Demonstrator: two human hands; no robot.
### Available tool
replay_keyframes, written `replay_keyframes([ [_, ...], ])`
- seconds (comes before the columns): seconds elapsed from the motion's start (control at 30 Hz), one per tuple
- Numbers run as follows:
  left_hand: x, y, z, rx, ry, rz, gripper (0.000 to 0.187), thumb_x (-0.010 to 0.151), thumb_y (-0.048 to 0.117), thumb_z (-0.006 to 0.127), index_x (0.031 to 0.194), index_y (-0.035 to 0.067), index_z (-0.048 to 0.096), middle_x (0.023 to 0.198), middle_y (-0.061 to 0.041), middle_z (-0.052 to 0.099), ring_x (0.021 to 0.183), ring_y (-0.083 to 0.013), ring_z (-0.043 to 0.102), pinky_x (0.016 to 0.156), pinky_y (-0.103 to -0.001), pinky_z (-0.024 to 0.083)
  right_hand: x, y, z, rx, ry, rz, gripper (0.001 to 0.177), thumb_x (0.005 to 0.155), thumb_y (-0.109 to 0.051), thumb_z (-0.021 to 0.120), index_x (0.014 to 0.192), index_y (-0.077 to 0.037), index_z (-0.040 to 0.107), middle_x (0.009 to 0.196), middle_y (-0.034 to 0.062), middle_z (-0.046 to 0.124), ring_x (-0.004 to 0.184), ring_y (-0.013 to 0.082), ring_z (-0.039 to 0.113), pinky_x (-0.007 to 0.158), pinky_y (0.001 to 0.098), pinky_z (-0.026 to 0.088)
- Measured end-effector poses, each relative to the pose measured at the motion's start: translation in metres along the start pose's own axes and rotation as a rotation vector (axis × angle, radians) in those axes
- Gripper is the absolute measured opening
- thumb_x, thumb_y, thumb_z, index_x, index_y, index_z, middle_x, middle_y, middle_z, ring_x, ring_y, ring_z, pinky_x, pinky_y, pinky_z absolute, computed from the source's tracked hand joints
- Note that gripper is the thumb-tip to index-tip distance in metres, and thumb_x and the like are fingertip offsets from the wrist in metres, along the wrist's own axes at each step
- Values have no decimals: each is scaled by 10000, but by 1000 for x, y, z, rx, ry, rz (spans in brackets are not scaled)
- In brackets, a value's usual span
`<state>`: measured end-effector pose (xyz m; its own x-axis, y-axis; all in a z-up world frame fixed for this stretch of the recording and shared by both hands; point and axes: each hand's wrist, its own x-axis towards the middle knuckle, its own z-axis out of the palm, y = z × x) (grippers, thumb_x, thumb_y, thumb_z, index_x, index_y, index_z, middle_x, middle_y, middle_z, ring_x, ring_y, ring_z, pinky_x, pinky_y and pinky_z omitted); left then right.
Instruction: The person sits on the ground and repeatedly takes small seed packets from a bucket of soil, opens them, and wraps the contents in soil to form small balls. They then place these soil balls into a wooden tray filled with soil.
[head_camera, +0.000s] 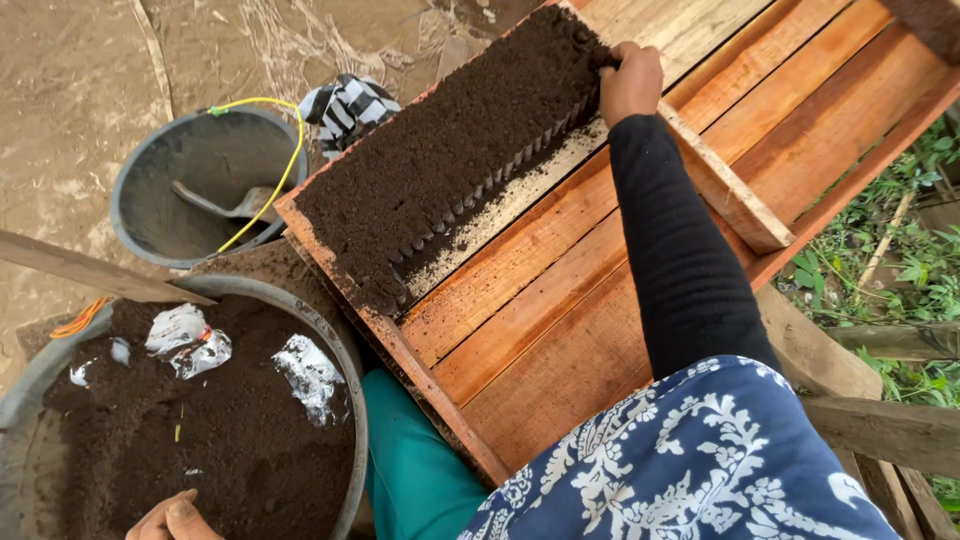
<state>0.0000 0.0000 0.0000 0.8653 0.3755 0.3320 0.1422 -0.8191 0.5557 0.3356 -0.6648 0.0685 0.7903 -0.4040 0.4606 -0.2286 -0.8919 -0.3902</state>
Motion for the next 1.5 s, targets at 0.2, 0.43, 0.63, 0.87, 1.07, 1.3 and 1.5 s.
replay_keyframes([
  [0.2, 2, 34, -21, 34, -16, -74, 487, 1204, 243, 430, 959, -89, 689, 764, -141, 463, 557, -167, 329, 542, -309, 210, 17, 7, 7, -263, -349, -68, 210, 751, 160, 501, 695, -38, 541, 633, 137, 472, 596, 266, 475, 497, 423, 367],
  [0.43, 0, 57, -33, -79, 54, -124, 134, 1009, -12, 561, 985, -14, 693, 989, -181, 605, 923, -306, 589, 795, -398, 452, 7, -11, -14, -202, -609, -21, 241, 824, 65, 477, 1064, 37, 479, 996, 307, 560, 940, 464, 539, 765, 534, 457],
  [0.63, 1, 47, -59, -155, 56, -47, 145, 919, -101, 559, 938, 6, 654, 905, -114, 612, 899, -279, 557, 866, -375, 426, -61, -68, -40, 155, -108, -242, 399, 739, -14, 498, 1126, 38, 579, 1008, 227, 608, 879, 353, 572, 765, 441, 442],
  [0.87, -10, 43, -84, -468, 131, -198, 145, 959, 17, 492, 895, 7, 622, 863, -116, 564, 717, -211, 585, 687, -311, 494, -278, -298, -73, 327, -512, -683, 68, 769, -2, 632, 830, -27, 650, 762, 134, 599, 702, 309, 580, 648, 424, 460],
  [1.07, -26, 30, -95, -604, 200, -269, 154, 952, 10, 514, 850, 5, 629, 758, -126, 599, 651, -206, 605, 621, -318, 501, -431, -335, -3, -167, -656, -1106, 121, 679, -21, 610, 579, -90, 614, 538, 69, 558, 541, 265, 570, 515, 407, 476],
  [1.3, -35, 31, -112, -752, 108, -445, 193, 969, 97, 480, 896, 24, 643, 743, -142, 640, 661, -181, 626, 600, -317, 538, -461, -375, -42, 279, -1453, -571, 227, 809, -127, 570, 1002, -24, 635, 729, 111, 615, 632, 255, 589, 535, 385, 496],
  [1.5, -26, 30, -108, -994, 44, -638, 210, 956, 241, 494, 924, 68, 609, 722, -45, 617, 680, -100, 568, 623, -209, 467, -427, -401, -82, 1076, -1373, 356, 120, 791, -92, 649, 879, -82, 568, 658, 3, 531, 518, 83, 530, 370, 136, 377],
])
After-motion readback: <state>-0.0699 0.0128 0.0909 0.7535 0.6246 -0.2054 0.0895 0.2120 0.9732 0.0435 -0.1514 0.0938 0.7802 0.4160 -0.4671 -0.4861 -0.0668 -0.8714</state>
